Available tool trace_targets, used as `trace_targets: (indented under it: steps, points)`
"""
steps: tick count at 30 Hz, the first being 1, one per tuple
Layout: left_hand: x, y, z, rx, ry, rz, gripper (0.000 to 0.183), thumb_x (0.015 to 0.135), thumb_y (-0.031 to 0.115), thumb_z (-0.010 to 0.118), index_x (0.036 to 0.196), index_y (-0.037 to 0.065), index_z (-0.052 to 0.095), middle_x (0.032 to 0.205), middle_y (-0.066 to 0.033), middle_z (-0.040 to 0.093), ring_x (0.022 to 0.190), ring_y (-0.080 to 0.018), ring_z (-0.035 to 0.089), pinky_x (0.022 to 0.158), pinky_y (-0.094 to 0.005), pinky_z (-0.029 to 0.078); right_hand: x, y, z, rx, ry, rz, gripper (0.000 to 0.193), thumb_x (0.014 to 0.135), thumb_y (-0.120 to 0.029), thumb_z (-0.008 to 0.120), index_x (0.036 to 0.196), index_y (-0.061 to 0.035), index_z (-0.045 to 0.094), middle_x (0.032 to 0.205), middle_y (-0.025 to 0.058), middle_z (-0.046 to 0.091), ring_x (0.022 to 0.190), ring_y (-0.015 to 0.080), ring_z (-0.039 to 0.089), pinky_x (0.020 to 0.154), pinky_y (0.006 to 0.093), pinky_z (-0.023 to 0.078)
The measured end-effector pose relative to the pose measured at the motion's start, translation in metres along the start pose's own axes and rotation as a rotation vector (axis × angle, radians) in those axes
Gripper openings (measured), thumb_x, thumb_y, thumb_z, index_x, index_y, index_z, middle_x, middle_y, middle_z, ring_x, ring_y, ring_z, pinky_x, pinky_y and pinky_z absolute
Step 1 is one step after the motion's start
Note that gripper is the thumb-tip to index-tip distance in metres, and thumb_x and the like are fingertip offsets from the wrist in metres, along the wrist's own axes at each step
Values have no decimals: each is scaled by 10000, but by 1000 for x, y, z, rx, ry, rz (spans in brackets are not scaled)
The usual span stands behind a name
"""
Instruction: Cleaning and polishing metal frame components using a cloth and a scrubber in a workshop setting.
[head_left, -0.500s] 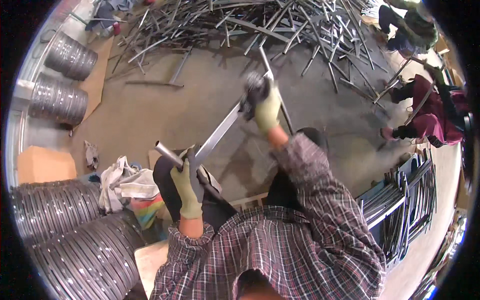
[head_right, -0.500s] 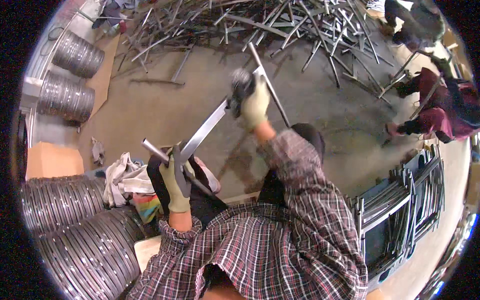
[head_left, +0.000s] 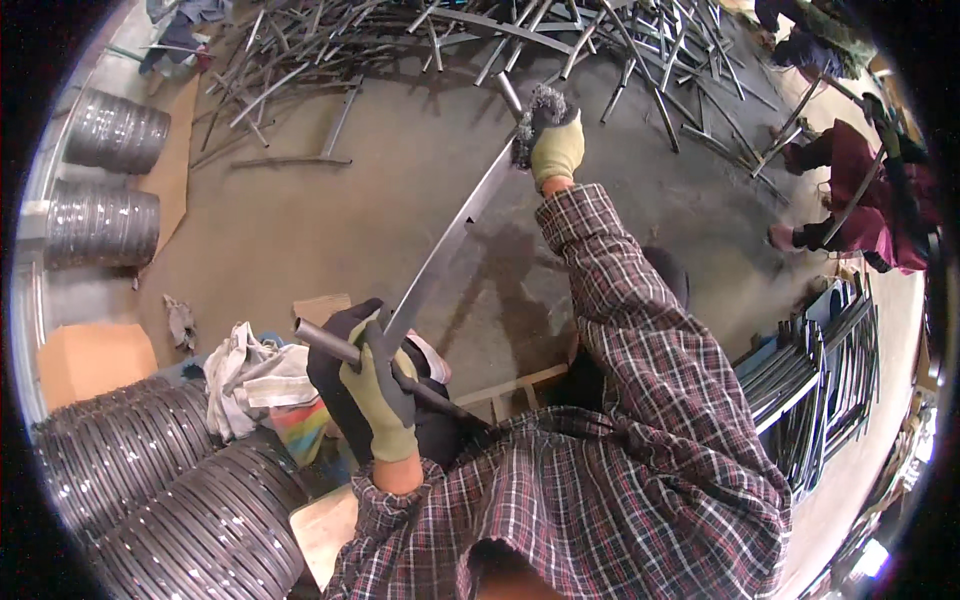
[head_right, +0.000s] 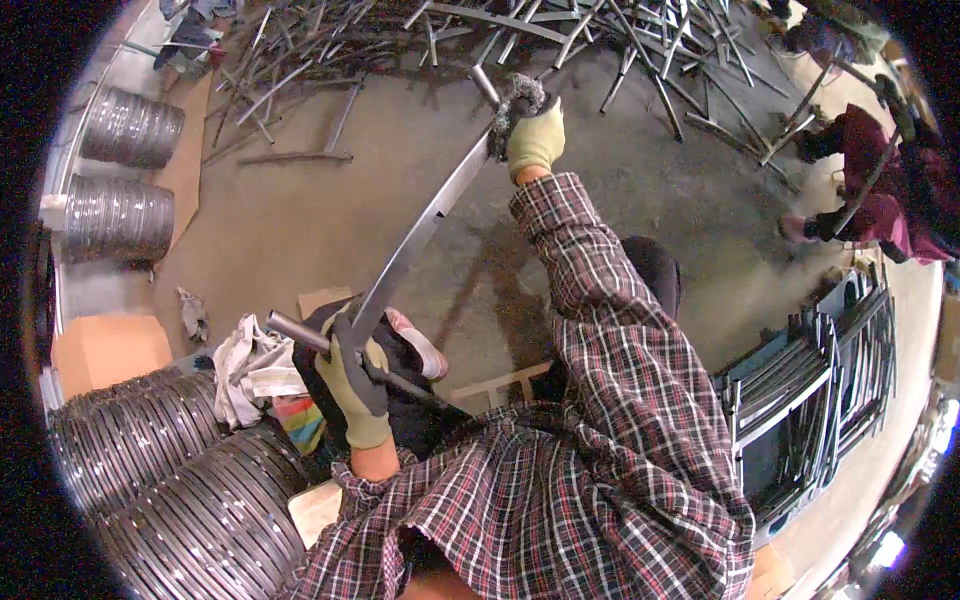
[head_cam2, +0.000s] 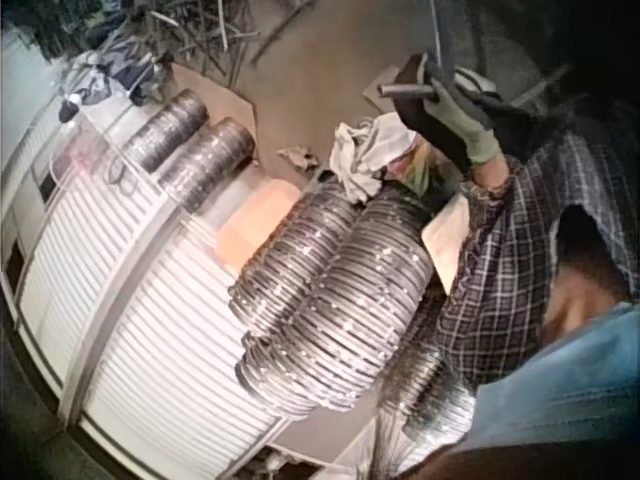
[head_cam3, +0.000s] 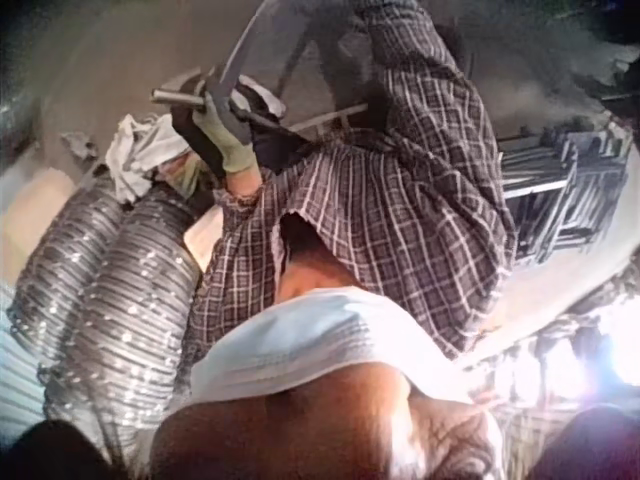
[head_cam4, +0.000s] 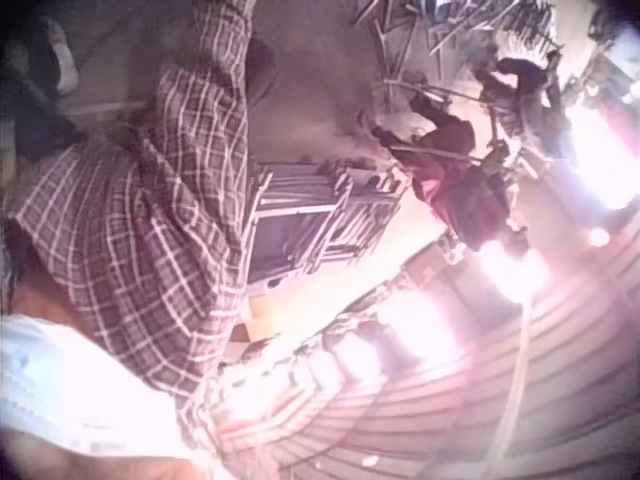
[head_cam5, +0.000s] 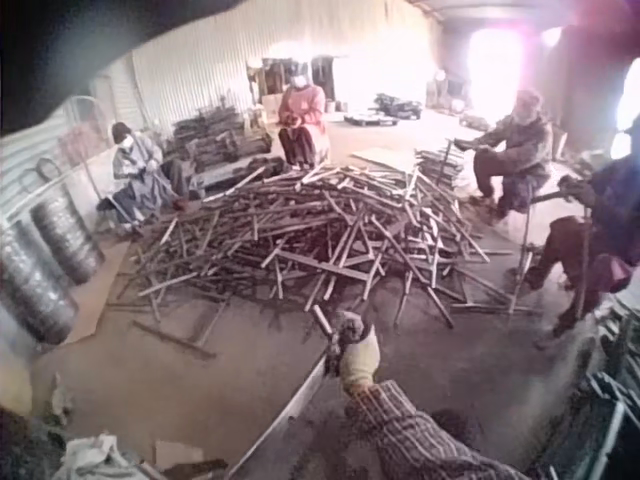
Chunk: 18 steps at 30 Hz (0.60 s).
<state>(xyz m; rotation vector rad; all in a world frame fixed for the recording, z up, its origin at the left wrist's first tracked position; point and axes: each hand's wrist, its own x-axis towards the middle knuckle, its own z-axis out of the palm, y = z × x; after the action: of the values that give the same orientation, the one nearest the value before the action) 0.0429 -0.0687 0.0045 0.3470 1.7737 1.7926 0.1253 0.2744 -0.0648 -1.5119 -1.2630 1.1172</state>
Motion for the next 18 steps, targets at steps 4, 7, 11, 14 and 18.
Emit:
trace_targets:
  steps: [4, 7, 11, 14, 18]
  points:
    - [1, 0, 0, -45, 49, -45, 289, 1010, 248, 505, 1075, -19, 593, 521, -21, 468, 367, -82, 415, 357, -230, 279, -56, 73, 29, 894, -152, 39, 359, 914, -249, 592, 1215, -55, 576, 1072, 183, 658, 935, 362, 627, 843, 423, 493]
    - [-3, 12, 16, -116, -3, -29, 287, 1010, 239, 498, 1082, -20, 597, 539, -16, 464, 376, -80, 412, 364, -229, 274, -56, 84, 24, 34, 90, -552, 448, 836, -87, 656, 1271, -53, 550, 1036, 212, 651, 949, 405, 626, 842, 440, 498]
    - [0, 8, 12, -76, 5, -55, 251, 1005, 225, 503, 1039, -8, 591, 548, -15, 461, 382, -85, 416, 372, -230, 281, 4, 16, 5, -153, 84, -118, 219, 924, -253, 566, 1007, -56, 617, 932, 138, 674, 844, 283, 640, 747, 405, 496]
    - [2, -1, 6, 59, 39, 58, 256, 1009, 232, 494, 1003, -5, 589, 552, -13, 461, 380, -86, 413, 364, -238, 269, -50, 61, 19, 286, -26, -165, 346, 890, -144, 582, 1216, -29, 594, 1086, 225, 652, 996, 364, 636, 863, 417, 482]
    - [3, 8, 11, -20, -10, -53, 289, 1014, 250, 486, 1052, -13, 602, 555, -19, 473, 399, -84, 430, 364, -245, 282, -41, 69, 15, -212, 171, -511, 417, 859, -52, 577, 1275, -32, 564, 1148, 195, 649, 995, 333, 652, 869, 400, 494]
